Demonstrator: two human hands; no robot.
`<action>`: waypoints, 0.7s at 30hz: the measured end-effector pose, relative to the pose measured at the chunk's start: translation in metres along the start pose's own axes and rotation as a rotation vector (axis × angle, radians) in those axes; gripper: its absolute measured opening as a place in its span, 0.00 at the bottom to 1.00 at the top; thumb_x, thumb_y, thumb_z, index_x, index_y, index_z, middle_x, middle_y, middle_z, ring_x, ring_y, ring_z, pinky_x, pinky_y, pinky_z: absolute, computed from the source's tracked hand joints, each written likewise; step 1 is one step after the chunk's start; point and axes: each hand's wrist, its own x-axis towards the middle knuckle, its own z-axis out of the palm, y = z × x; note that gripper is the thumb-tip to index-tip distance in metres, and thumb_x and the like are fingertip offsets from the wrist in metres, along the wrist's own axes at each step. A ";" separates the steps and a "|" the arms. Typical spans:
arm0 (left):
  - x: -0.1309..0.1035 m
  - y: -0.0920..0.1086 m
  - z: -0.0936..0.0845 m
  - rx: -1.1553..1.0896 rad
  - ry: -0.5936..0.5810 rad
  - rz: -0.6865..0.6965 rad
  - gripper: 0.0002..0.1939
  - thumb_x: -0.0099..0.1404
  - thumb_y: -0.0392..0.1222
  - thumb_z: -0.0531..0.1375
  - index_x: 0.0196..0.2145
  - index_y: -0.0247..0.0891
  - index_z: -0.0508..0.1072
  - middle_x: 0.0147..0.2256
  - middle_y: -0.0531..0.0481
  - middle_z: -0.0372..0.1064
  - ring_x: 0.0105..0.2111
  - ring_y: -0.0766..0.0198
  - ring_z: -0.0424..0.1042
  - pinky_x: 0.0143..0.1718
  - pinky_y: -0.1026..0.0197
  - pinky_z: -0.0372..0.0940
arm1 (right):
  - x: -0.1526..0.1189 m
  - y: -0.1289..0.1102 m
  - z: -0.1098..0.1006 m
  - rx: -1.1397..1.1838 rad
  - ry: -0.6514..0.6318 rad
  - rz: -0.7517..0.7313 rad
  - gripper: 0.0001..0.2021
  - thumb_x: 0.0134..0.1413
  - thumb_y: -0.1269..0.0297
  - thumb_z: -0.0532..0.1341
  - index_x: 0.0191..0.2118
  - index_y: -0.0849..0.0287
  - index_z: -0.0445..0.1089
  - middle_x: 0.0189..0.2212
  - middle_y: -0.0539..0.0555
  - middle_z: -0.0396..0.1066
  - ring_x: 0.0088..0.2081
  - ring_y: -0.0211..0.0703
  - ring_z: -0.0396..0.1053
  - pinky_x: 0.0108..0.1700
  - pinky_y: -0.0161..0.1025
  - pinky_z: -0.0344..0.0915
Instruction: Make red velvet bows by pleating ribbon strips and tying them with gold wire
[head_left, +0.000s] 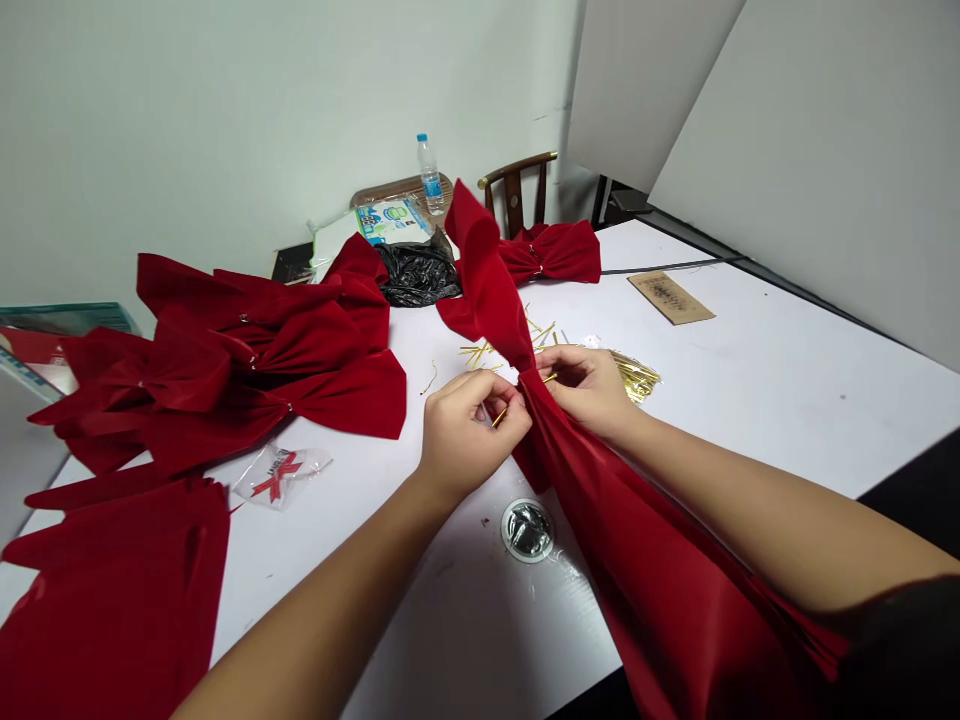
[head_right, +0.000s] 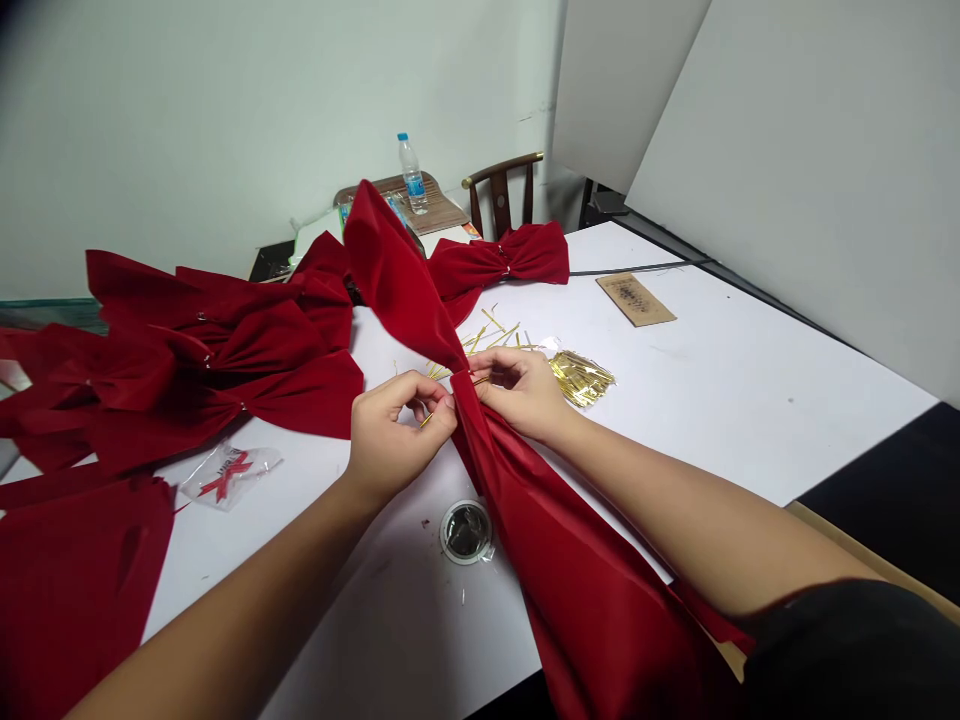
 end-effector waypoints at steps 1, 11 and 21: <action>0.001 0.002 -0.001 -0.014 -0.015 -0.022 0.06 0.58 0.35 0.60 0.24 0.39 0.71 0.22 0.55 0.69 0.22 0.69 0.64 0.26 0.64 0.62 | 0.001 0.000 0.000 0.009 0.006 0.013 0.20 0.36 0.51 0.79 0.32 0.58 0.79 0.31 0.54 0.80 0.31 0.40 0.76 0.37 0.37 0.77; 0.003 0.010 -0.001 -0.072 -0.040 -0.149 0.06 0.60 0.36 0.60 0.26 0.38 0.72 0.22 0.55 0.68 0.22 0.70 0.64 0.24 0.66 0.60 | -0.001 0.000 0.001 -0.026 -0.019 -0.020 0.21 0.37 0.49 0.79 0.33 0.59 0.79 0.32 0.54 0.80 0.33 0.41 0.77 0.39 0.37 0.77; 0.003 -0.001 -0.002 -0.030 -0.010 -0.136 0.05 0.61 0.38 0.62 0.29 0.37 0.77 0.25 0.53 0.73 0.23 0.69 0.68 0.25 0.66 0.63 | 0.001 0.001 -0.001 -0.043 -0.103 -0.024 0.21 0.41 0.49 0.78 0.35 0.61 0.80 0.32 0.55 0.80 0.33 0.40 0.78 0.39 0.36 0.77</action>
